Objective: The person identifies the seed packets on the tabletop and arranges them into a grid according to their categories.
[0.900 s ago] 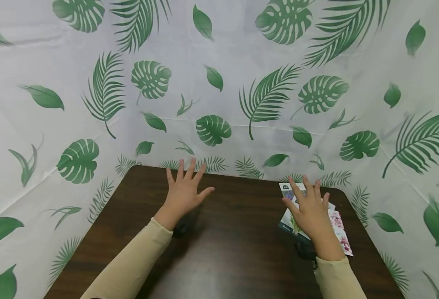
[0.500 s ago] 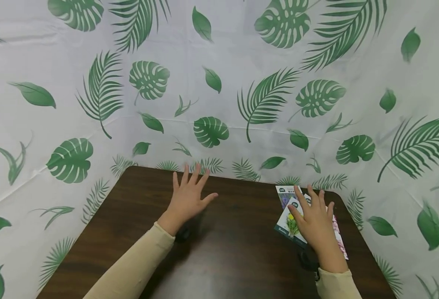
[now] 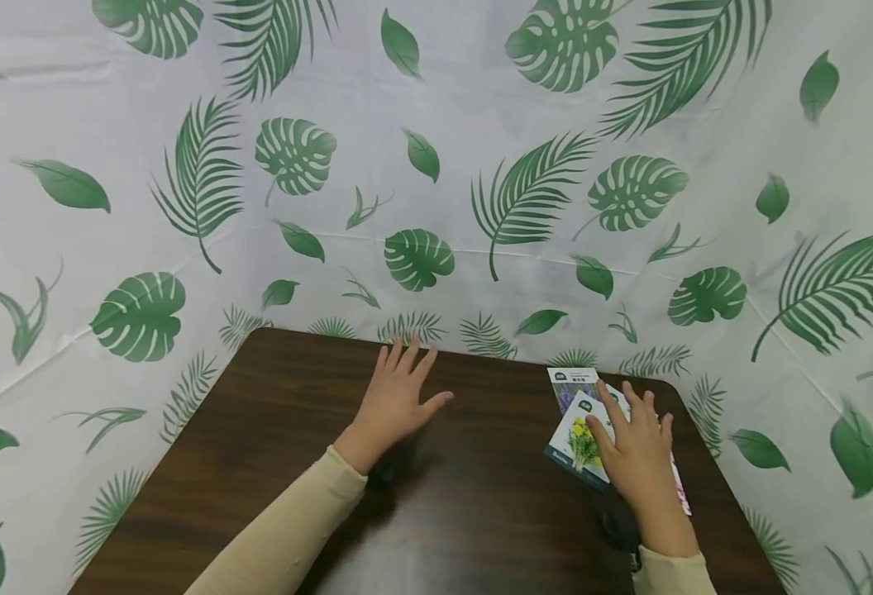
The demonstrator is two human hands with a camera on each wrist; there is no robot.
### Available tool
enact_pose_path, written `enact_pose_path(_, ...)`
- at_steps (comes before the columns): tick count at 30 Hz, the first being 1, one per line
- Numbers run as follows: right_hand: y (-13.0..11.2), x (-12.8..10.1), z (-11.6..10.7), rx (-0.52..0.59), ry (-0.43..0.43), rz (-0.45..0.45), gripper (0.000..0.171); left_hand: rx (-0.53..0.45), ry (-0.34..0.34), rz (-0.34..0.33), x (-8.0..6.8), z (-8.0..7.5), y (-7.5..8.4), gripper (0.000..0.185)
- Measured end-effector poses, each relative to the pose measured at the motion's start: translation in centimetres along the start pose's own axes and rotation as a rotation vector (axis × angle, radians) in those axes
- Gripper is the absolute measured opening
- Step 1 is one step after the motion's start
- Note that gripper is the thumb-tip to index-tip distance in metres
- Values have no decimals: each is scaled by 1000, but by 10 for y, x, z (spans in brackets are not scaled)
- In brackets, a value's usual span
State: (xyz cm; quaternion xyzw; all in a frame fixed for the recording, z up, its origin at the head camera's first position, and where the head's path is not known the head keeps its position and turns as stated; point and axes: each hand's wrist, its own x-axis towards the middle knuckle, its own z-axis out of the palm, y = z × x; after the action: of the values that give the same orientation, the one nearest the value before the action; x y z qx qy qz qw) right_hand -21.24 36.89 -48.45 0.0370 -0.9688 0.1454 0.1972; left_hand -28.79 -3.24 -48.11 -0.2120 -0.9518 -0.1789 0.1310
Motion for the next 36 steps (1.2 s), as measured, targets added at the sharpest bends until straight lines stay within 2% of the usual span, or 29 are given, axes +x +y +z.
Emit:
enact_pose_path(12, 20, -19, 10, 23, 63, 63, 60, -97, -65, 23, 4, 17, 26, 91)
enact_pose_path(18, 23, -22, 26, 59, 157, 39, 55, -126, -111, 28, 4, 27, 38, 89)
enact_pose_path(24, 36, -22, 41, 125, 258, 57, 47, -180, -151, 50, 8, 36, 55, 87)
enact_pose_path(29, 48, -21, 50, 183, 209, 147, 47, -167, -170, 97, 19, 44, 74, 84)
enact_pose_path(36, 75, -21, 53, 300, 115, 323, 48, -146, -282, 172, 29, 66, 108, 74)
